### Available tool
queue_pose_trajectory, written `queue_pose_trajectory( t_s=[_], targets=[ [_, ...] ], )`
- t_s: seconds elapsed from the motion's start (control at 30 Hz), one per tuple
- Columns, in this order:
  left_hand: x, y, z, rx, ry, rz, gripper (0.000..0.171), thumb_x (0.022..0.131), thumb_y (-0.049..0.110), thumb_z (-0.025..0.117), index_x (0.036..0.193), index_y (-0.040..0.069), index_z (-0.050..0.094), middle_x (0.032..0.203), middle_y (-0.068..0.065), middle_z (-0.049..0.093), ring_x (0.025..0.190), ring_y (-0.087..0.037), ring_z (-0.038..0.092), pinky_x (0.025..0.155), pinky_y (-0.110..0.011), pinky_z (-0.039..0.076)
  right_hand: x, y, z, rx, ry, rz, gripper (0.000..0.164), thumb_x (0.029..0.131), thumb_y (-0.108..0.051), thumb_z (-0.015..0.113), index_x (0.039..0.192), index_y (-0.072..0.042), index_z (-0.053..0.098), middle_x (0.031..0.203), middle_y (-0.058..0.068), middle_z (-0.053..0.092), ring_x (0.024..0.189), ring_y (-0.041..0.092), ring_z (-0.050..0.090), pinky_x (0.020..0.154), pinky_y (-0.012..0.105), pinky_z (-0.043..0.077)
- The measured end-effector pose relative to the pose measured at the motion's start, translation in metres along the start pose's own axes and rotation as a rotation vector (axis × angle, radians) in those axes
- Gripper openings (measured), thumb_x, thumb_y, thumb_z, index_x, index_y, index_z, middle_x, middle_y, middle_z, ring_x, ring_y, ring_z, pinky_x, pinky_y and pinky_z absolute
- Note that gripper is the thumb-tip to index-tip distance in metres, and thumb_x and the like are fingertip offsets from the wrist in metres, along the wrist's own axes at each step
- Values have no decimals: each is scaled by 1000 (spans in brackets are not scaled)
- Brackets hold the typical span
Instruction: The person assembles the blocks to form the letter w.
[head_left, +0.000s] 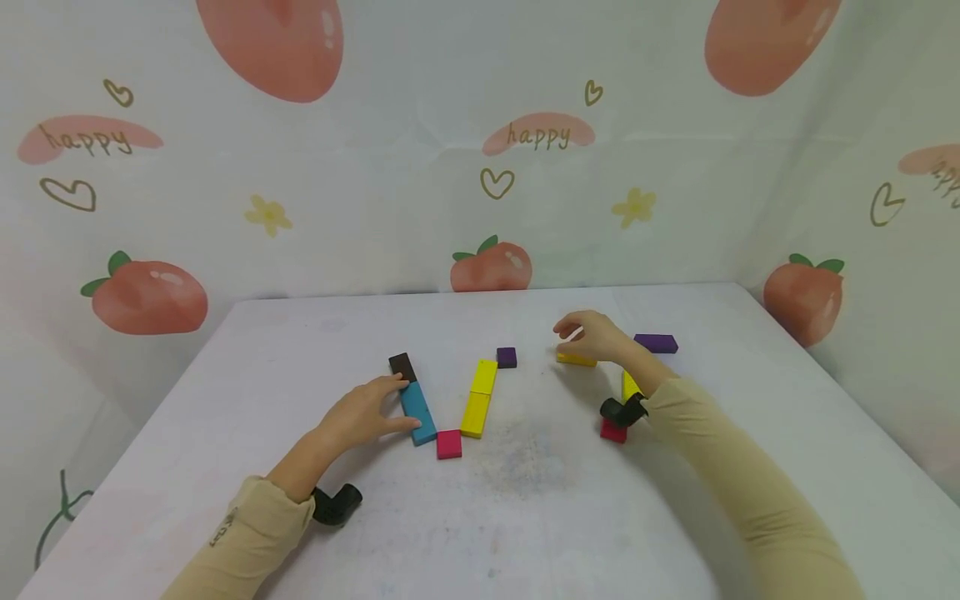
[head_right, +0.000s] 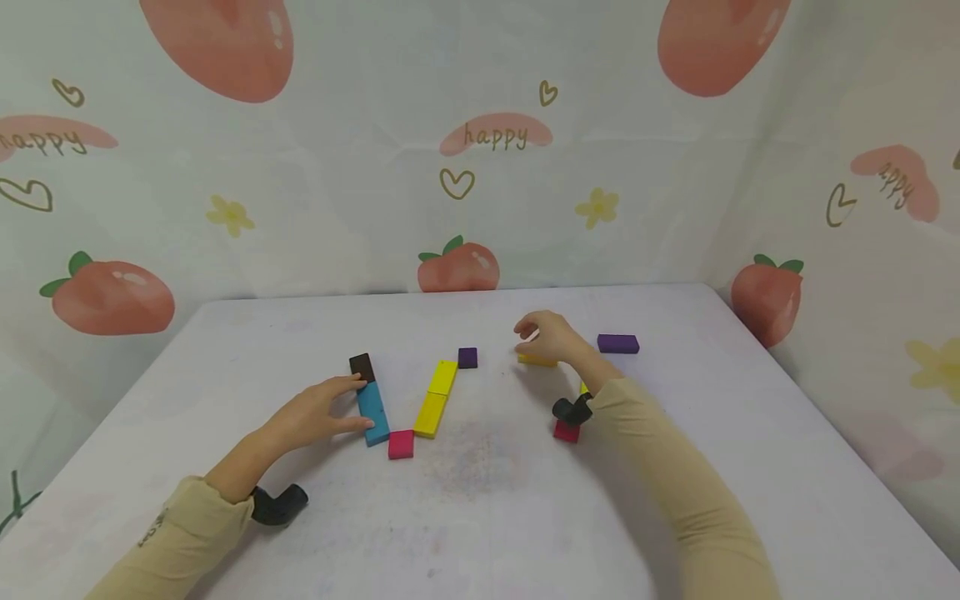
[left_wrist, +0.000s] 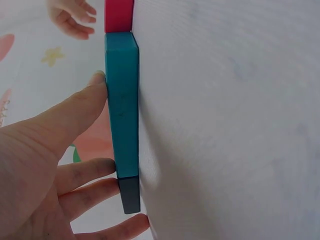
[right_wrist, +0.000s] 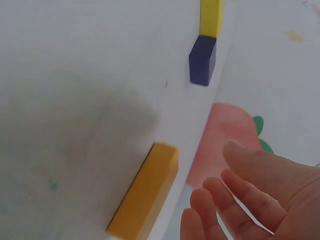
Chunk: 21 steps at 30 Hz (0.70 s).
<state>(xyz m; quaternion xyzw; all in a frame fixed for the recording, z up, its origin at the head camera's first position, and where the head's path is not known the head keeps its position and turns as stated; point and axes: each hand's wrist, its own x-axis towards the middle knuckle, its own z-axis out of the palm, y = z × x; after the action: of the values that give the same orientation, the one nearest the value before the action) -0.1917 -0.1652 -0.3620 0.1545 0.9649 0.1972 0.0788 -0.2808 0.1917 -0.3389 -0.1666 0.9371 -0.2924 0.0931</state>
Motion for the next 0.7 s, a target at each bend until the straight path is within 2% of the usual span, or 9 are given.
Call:
queue_pose_trajectory(
  t_s=[0.37, 0.7],
  targets=[
    [-1, -1, 0, -2, -4, -8, 69, 79, 40, 71, 134, 3, 49, 143, -22, 43, 131, -42, 39, 104, -56, 39, -7, 23, -6, -1, -44, 100, 38, 85, -12, 66, 118, 6, 57, 116, 25, 60, 98, 33, 60, 94, 42, 51],
    [-1, -1, 1, -1, 7, 2, 68, 79, 39, 71, 133, 3, 49, 143, -22, 43, 131, -42, 40, 104, -55, 39, -4, 27, -5, -23, -74, 175, 41, 82, -11, 70, 118, 4, 58, 117, 24, 57, 98, 31, 58, 97, 43, 49]
  ],
)
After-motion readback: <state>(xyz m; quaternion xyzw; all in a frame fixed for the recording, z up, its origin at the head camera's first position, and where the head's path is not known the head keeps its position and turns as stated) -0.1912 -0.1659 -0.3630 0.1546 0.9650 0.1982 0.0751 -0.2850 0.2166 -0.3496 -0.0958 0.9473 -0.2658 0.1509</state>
